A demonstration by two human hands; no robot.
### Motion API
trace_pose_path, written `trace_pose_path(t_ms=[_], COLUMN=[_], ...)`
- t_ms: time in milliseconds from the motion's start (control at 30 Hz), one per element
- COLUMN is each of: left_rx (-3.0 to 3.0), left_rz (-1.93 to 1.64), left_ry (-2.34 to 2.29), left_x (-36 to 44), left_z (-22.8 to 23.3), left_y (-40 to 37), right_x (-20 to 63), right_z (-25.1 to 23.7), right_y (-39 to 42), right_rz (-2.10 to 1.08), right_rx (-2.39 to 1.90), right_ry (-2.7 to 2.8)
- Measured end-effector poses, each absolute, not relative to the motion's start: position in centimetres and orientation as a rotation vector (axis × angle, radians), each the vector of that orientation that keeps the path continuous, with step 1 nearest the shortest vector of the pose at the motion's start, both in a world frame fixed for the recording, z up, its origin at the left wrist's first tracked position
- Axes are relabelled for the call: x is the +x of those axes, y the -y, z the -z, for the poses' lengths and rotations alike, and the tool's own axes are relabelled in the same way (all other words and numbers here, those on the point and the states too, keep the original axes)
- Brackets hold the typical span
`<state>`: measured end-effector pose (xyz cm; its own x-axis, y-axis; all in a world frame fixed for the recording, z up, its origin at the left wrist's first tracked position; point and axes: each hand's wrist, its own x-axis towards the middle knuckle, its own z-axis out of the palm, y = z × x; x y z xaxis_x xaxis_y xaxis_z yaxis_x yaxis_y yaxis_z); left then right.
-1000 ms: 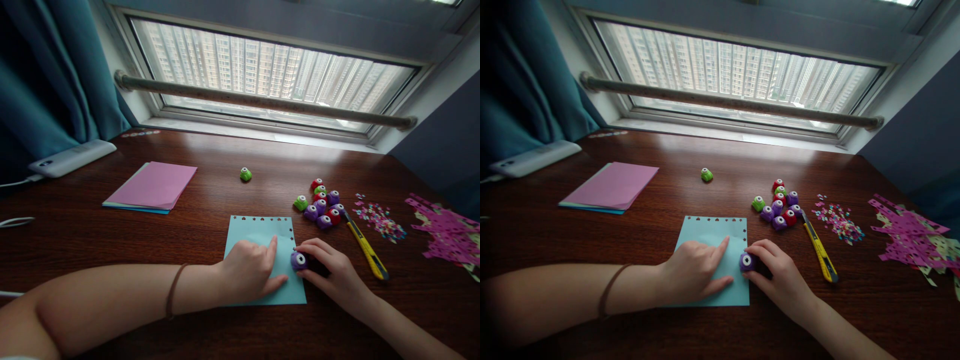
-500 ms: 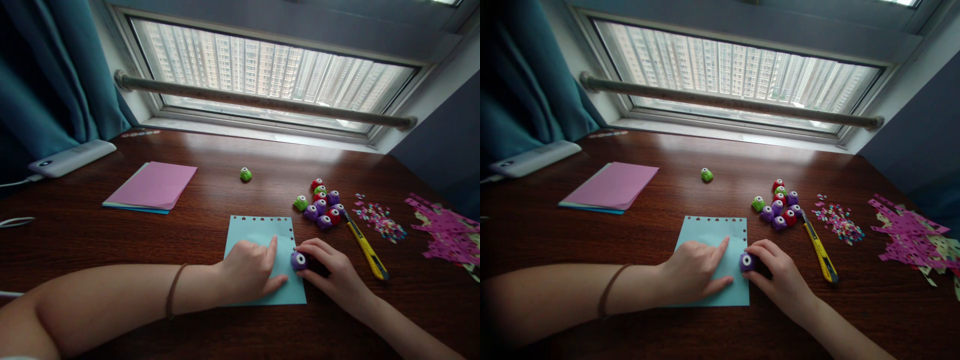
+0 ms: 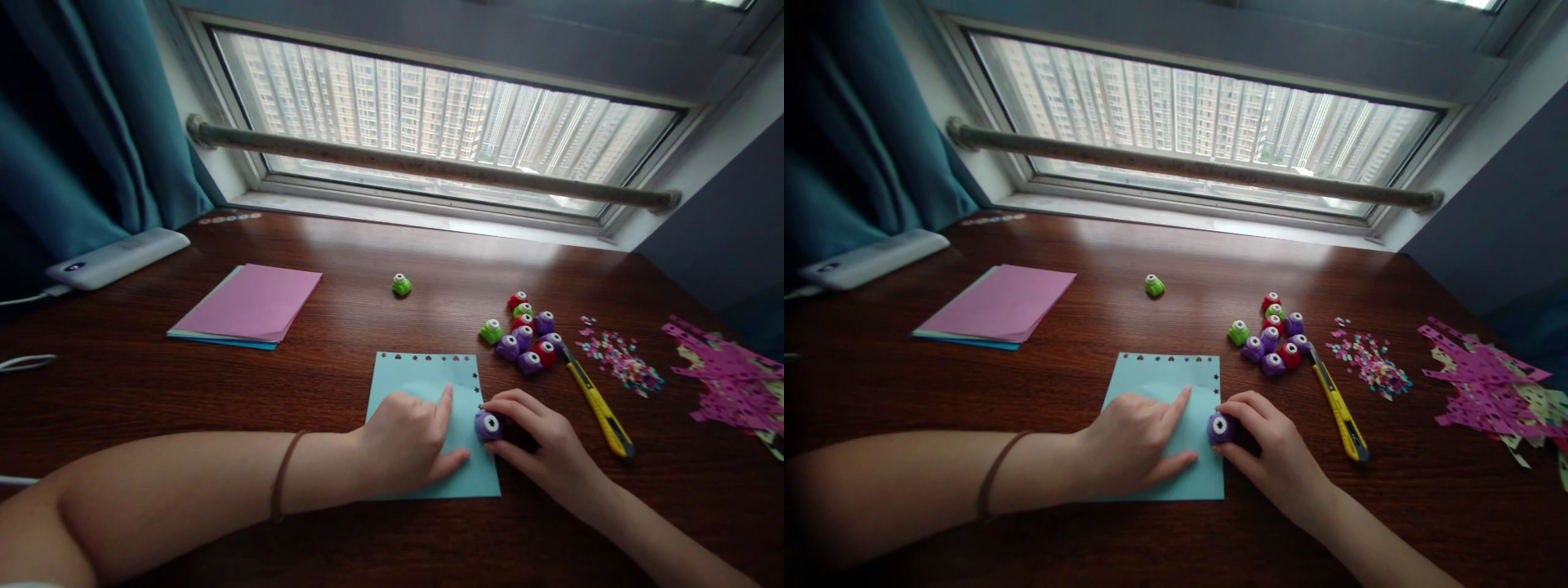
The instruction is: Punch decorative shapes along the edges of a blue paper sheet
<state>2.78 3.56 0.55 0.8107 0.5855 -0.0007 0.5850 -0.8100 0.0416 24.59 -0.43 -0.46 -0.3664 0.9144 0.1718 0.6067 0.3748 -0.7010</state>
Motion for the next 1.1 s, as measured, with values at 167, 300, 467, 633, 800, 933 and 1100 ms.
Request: trace_pose_path(t_ms=[167, 300, 467, 633, 800, 933, 1100], left_rx=[2.956, 2.959, 2.955, 2.944, 2.956, 2.968, 2.964], left_rz=[-0.042, -0.044, -0.033, -0.027, -0.030, -0.043, -0.047], left_ry=[-0.949, -0.946, -0.948, -0.949, -0.954, -0.949, -0.949], left_x=[2.70, 2.60, 2.65, 2.73, 2.72, 2.72, 2.74], left_z=[-0.46, -0.54, -0.59, -0.63, -0.63, -0.52, -0.55], left_y=[-3.51, -3.48, -3.59, -3.48, -3.44, -3.51, -3.50], right_x=[24.53, 24.43, 24.50, 24.46, 24.68, 24.78, 24.57], right_z=[0.26, 0.10, 0.23, 0.22, 0.40, 0.48, 0.27], right_y=[0.47, 0.50, 0.46, 0.53, 0.36, 0.27, 0.40], right_rz=[-0.723, -0.716, -0.705, -0.720, -0.696, -0.669, -0.687], right_rx=[-1.314, -1.334, -1.316, -1.324, -1.302, -1.293, -1.311], right_ry=[2.082, 2.074, 2.094, 2.079, 2.117, 2.128, 2.100])
